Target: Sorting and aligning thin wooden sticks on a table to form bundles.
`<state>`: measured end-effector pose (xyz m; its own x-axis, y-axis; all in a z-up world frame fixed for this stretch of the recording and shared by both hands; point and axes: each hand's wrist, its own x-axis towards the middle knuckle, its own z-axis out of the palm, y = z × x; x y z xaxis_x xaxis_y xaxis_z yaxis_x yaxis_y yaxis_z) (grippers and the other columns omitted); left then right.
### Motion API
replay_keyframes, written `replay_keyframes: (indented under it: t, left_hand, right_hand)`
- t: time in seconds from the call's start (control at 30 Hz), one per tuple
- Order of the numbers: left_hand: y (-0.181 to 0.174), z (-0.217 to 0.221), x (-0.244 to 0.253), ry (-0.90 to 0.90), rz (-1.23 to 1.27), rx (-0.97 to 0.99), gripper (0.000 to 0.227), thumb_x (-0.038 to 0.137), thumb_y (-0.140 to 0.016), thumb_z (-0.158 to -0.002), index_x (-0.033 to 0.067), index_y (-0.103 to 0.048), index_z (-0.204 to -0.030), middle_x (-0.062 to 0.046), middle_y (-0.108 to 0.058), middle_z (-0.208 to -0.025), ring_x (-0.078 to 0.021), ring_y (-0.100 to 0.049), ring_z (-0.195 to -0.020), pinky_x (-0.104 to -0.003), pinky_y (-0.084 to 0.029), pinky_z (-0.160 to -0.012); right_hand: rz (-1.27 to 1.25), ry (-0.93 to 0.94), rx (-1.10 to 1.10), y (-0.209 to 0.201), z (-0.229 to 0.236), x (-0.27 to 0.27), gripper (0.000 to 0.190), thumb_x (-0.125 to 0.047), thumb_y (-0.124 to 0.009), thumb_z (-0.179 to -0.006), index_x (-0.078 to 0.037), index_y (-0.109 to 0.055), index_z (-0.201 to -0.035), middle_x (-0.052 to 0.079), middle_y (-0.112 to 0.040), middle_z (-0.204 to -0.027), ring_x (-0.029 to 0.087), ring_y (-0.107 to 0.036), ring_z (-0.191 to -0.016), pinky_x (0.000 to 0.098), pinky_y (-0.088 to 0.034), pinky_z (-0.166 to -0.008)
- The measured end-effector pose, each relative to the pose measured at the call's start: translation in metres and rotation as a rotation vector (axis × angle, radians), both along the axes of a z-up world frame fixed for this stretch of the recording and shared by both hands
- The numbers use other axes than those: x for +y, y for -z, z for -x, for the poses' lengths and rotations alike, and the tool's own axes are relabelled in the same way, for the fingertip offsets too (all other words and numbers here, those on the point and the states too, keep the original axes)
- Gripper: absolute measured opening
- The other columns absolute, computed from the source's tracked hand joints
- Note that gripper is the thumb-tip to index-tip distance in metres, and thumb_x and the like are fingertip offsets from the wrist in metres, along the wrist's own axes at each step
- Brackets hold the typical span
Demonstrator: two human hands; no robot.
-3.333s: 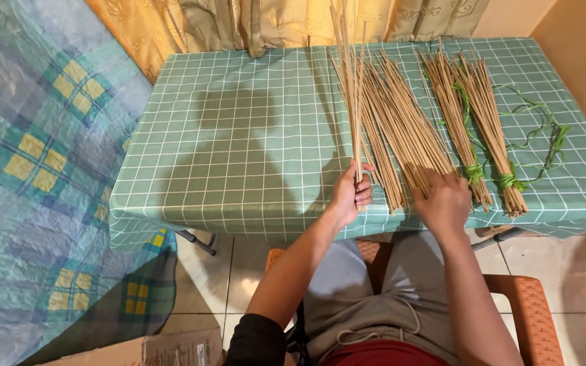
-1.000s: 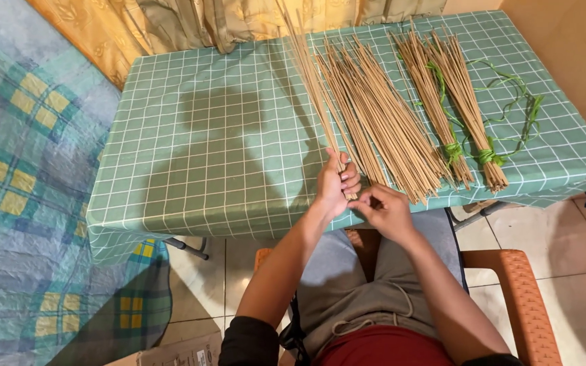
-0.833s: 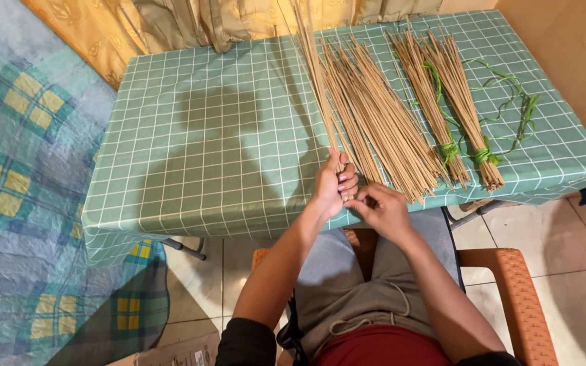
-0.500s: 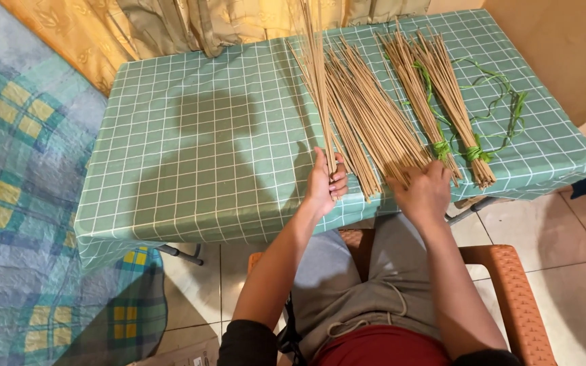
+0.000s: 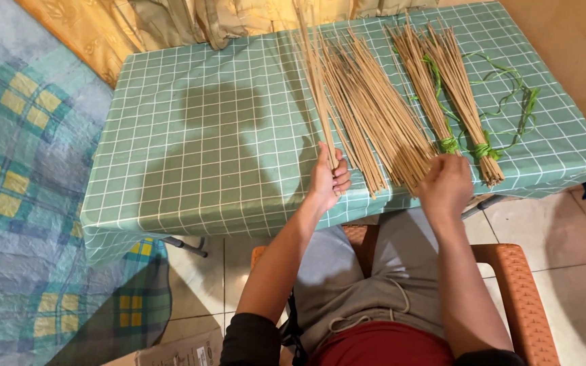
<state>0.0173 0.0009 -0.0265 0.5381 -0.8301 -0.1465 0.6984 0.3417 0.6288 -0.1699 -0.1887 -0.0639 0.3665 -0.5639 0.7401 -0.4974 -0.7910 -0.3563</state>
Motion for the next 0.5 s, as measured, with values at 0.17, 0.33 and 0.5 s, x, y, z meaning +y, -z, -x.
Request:
replay_keyframes:
  t: [0.17, 0.33, 0.5]
  left_hand:
    - [0.000, 0.001, -0.001, 0.007, -0.008, -0.029, 0.060, 0.079, -0.030, -0.099, 0.0212, -0.045, -0.092, 0.008, -0.021, -0.059, -0.0026, -0.017, -0.038, -0.017, -0.017, -0.028]
    - [0.001, 0.004, -0.001, 0.012, -0.038, -0.055, 0.060, 0.081, -0.033, -0.098, 0.0216, -0.046, -0.092, 0.008, -0.021, -0.060, -0.0026, -0.018, -0.037, -0.017, -0.017, -0.027]
    - [-0.001, 0.005, -0.003, 0.008, -0.056, -0.069, 0.057, 0.076, -0.036, -0.100, 0.0210, -0.046, -0.092, 0.007, -0.021, -0.059, -0.0026, -0.019, -0.037, -0.017, -0.016, -0.027]
  right_hand:
    - [-0.025, -0.056, -0.151, -0.026, -0.002, 0.016, 0.004, -0.006, -0.067, -0.108, -0.009, -0.065, -0.107, 0.010, -0.059, -0.092, 0.038, -0.063, -0.086, 0.0442, -0.052, -0.077]
    - [-0.209, -0.215, -0.279, -0.030, -0.020, 0.045, 0.005, 0.001, -0.059, -0.109, -0.001, -0.063, -0.108, 0.018, -0.060, -0.088, 0.050, -0.060, -0.084, 0.0496, -0.049, -0.078]
    - [-0.284, -0.250, -0.364, -0.023, -0.033, 0.055, 0.006, 0.001, -0.058, -0.110, -0.001, -0.061, -0.105, 0.021, -0.059, -0.085, 0.051, -0.060, -0.081, 0.0475, -0.049, -0.075]
